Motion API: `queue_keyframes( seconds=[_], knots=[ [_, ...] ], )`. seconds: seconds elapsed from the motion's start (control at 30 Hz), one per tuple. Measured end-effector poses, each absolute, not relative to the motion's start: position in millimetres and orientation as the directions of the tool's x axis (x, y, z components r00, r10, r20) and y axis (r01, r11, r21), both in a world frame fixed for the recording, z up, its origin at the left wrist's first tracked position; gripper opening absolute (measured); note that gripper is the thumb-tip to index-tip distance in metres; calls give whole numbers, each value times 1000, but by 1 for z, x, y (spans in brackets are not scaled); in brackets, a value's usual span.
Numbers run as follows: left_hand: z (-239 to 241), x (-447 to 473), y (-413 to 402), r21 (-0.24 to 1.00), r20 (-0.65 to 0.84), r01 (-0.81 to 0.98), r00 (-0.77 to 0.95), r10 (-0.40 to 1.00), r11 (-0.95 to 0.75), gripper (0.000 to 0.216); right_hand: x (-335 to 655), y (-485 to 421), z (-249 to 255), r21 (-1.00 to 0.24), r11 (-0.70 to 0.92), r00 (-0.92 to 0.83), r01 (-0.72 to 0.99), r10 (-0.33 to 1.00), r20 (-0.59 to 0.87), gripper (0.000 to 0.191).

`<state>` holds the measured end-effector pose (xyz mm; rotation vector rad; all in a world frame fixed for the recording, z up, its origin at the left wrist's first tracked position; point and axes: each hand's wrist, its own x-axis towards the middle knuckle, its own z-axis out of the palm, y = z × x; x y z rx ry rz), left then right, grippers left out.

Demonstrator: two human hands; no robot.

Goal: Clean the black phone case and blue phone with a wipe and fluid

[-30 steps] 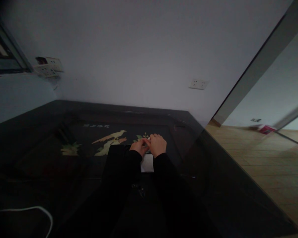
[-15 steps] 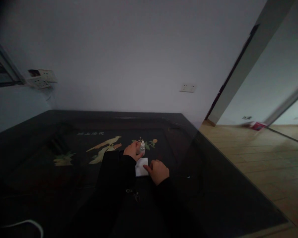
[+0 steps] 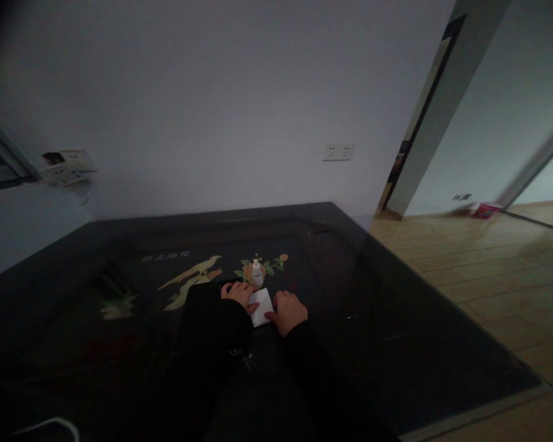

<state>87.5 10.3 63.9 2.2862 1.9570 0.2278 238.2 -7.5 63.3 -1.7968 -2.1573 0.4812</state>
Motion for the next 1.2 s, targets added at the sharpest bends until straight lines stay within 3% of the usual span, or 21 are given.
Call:
queue_keyframes(
  seconds=[0.17,0.3,0.43,0.53,0.7,0.93,1.2],
  knots=[
    [64,87,11,302,55,939,156,986,-165,21,251,3,56,-617,151,-162,772,986,39,24],
    [61,84,18,543,52,831,112,992,-122,15,257,9,54,-796,121,-116,593,991,64,29],
    [52,83,28,844,7,534,89,996,-53,17,256,11,60,-951,110,-125,289,989,76,30],
    [48,83,33,967,-59,253,130,990,25,25,254,8,65,-993,101,-90,68,991,94,37],
    [51,82,33,979,-162,-88,204,965,183,51,251,3,72,-980,89,-62,-176,993,101,36],
    [54,96,20,887,-214,-367,207,955,279,60,244,-1,74,-943,46,-135,-331,986,96,32],
    [53,114,12,857,-143,-481,121,982,185,44,244,0,70,-928,102,-106,-359,983,149,32]
  ],
)
